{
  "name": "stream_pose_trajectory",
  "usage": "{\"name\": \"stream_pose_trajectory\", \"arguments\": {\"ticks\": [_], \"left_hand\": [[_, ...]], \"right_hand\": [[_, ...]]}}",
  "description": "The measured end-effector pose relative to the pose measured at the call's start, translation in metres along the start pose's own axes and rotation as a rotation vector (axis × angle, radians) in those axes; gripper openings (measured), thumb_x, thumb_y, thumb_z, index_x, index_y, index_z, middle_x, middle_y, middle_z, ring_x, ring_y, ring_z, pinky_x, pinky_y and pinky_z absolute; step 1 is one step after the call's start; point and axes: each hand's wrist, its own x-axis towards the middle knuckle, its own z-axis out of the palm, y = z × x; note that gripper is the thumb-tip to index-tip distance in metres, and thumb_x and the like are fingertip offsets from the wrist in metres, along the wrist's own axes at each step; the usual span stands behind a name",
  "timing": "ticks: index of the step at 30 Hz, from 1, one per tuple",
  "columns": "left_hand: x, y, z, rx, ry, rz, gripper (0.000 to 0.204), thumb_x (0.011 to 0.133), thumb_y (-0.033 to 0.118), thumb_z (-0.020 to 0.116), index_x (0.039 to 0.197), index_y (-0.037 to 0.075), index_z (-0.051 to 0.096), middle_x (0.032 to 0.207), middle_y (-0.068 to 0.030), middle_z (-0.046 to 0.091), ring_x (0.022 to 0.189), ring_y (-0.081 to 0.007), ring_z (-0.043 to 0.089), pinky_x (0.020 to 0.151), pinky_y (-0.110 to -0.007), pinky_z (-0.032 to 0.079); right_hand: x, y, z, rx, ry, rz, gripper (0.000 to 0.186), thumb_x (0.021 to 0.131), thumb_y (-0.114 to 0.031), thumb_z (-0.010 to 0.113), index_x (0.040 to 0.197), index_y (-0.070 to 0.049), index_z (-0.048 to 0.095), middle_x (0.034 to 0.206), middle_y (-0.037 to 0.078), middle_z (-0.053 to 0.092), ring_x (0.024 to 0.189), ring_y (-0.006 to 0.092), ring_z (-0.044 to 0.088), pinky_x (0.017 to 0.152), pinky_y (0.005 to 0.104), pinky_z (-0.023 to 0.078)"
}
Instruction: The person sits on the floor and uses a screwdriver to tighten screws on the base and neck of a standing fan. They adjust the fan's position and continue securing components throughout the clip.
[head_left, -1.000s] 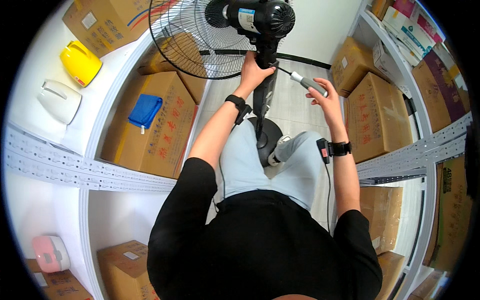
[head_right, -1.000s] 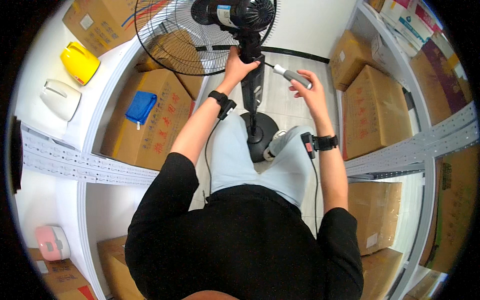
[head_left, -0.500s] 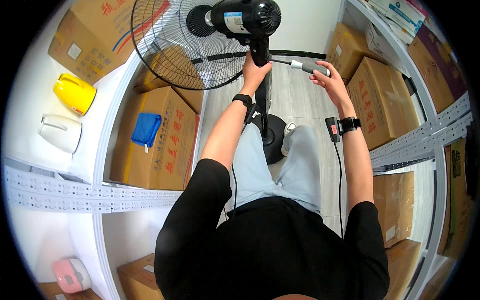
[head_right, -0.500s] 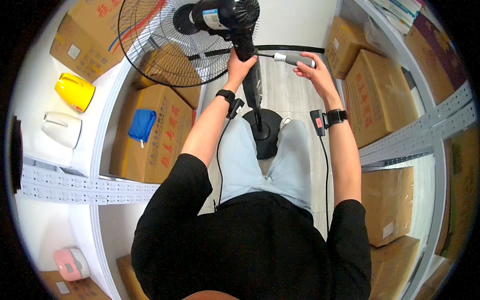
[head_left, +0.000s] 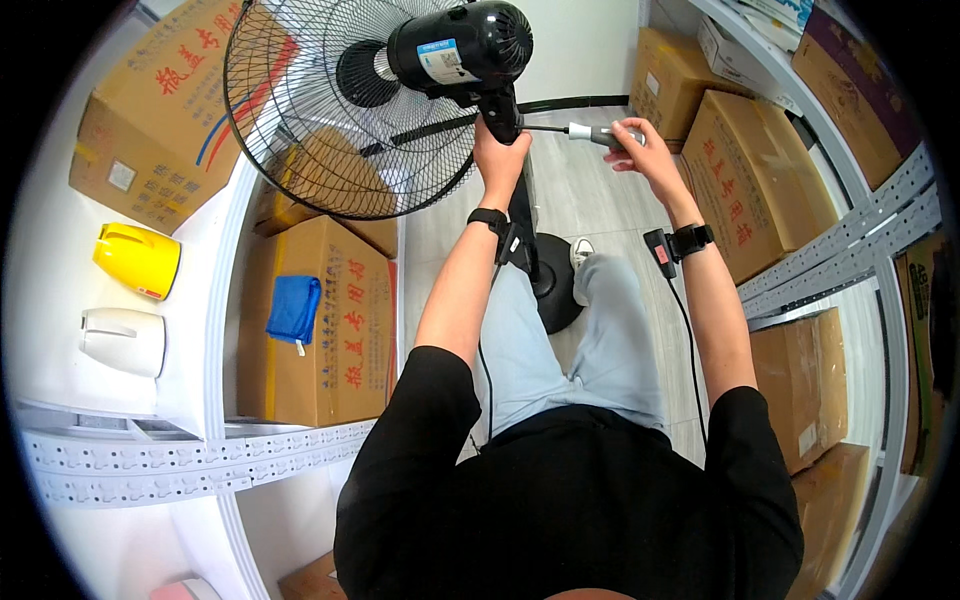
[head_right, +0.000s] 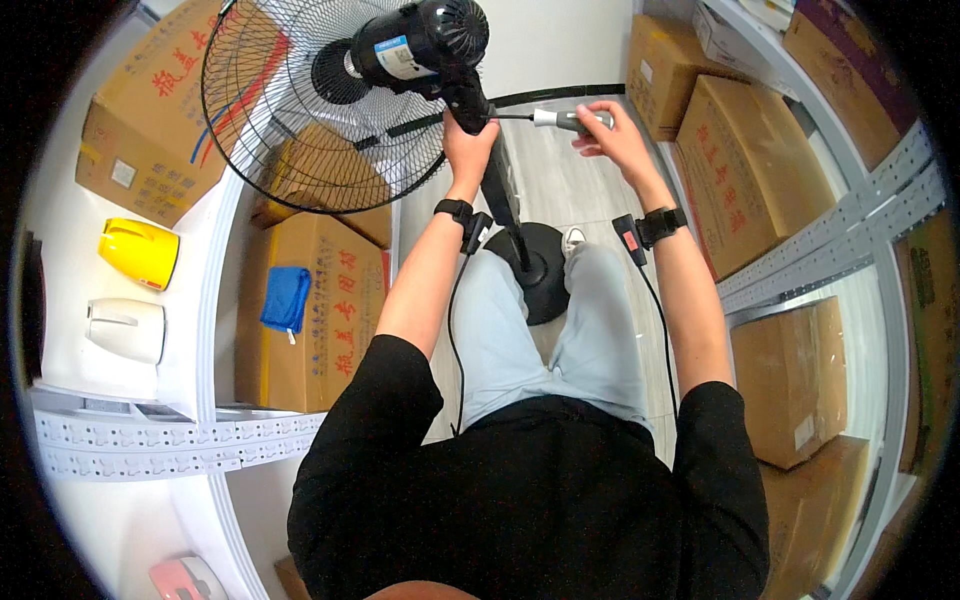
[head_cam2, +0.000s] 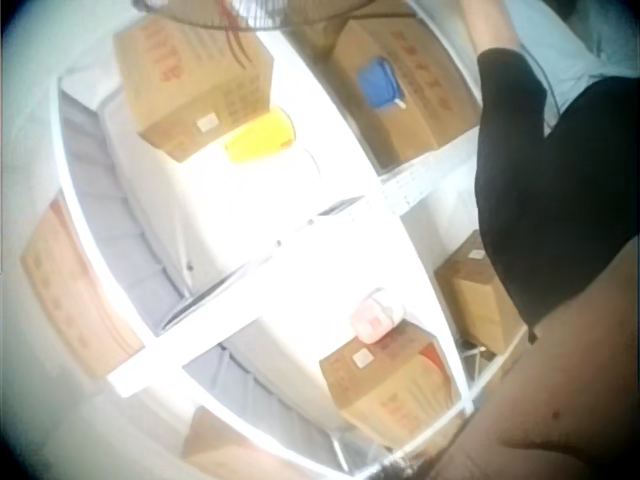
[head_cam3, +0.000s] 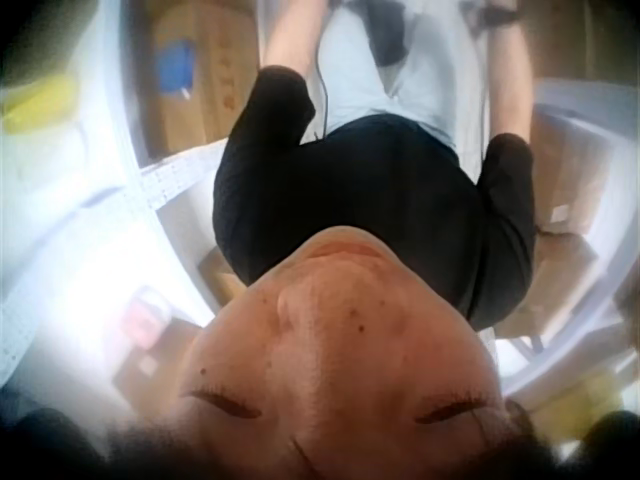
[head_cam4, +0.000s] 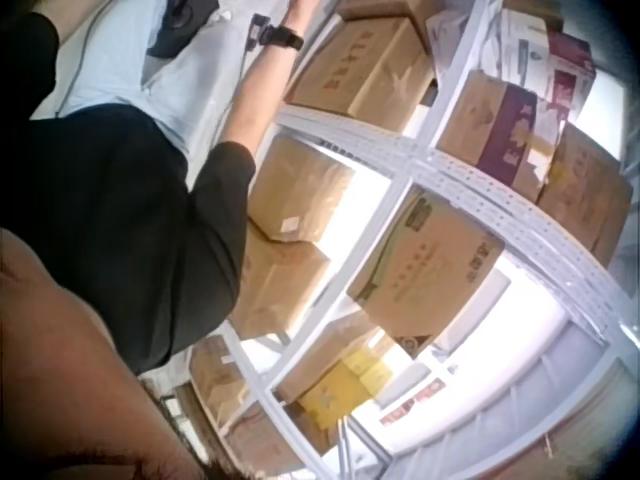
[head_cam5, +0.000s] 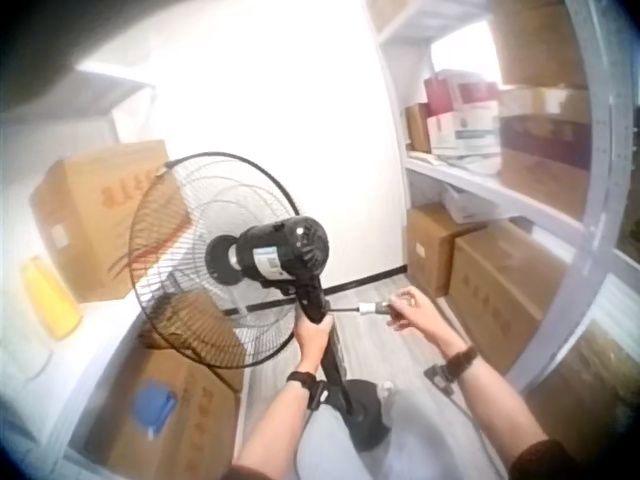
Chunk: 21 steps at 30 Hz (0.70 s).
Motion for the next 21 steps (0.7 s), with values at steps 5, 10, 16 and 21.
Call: {"name": "stream_pose_trajectory", "arguments": {"ticks": [5, 10, 16, 21], "left_hand": [[0.0, -0.003, 0.004, 0.004, 0.025, 0.029, 0.055, 0.065, 0.02, 0.072, 0.113, 0.002, 0.052, 0.096, -0.0179, 0.063, 0.088, -0.0375, 0.063, 0.079, -0.043, 0.05], [0.001, -0.011, -0.001, 0.0, 0.017, 0.036, 0.059, 0.064, 0.02, 0.073, 0.116, 0.003, 0.053, 0.101, -0.0183, 0.064, 0.092, -0.0375, 0.063, 0.081, -0.043, 0.05], [0.002, -0.015, 0.001, 0.016, 0.036, 0.065, 0.062, 0.064, 0.022, 0.074, 0.12, 0.003, 0.053, 0.105, -0.0186, 0.064, 0.096, -0.0373, 0.062, 0.085, -0.043, 0.05], [0.0, -0.016, -0.003, 0.006, 0.007, 0.034, 0.053, 0.067, 0.026, 0.077, 0.111, 0.004, 0.055, 0.1, -0.0151, 0.066, 0.093, -0.0336, 0.064, 0.082, -0.041, 0.05]], "right_hand": [[0.004, 0.003, -0.002, -0.072, -0.014, -0.101, 0.053, 0.09, -0.029, 0.069, 0.129, -0.001, 0.045, 0.111, 0.013, 0.057, 0.097, 0.0191, 0.064, 0.077, 0.0294, 0.058], [0.0, -0.006, 0.008, -0.022, 0.007, -0.011, 0.052, 0.088, -0.023, 0.071, 0.129, -0.003, 0.046, 0.113, 0.014, 0.054, 0.097, 0.0197, 0.064, 0.078, 0.029, 0.057], [0.006, -0.015, 0.004, -0.113, 0.004, 0.037, 0.05, 0.089, -0.03, 0.07, 0.128, -0.005, 0.05, 0.123, 0.016, 0.051, 0.101, 0.0191, 0.063, 0.079, 0.0289, 0.055], [0.005, -0.003, 0.008, -0.076, 0.049, -0.199, 0.046, 0.088, -0.026, 0.072, 0.122, -0.002, 0.054, 0.099, 0.011, 0.064, 0.078, 0.0177, 0.069, 0.067, 0.0283, 0.058]]}}
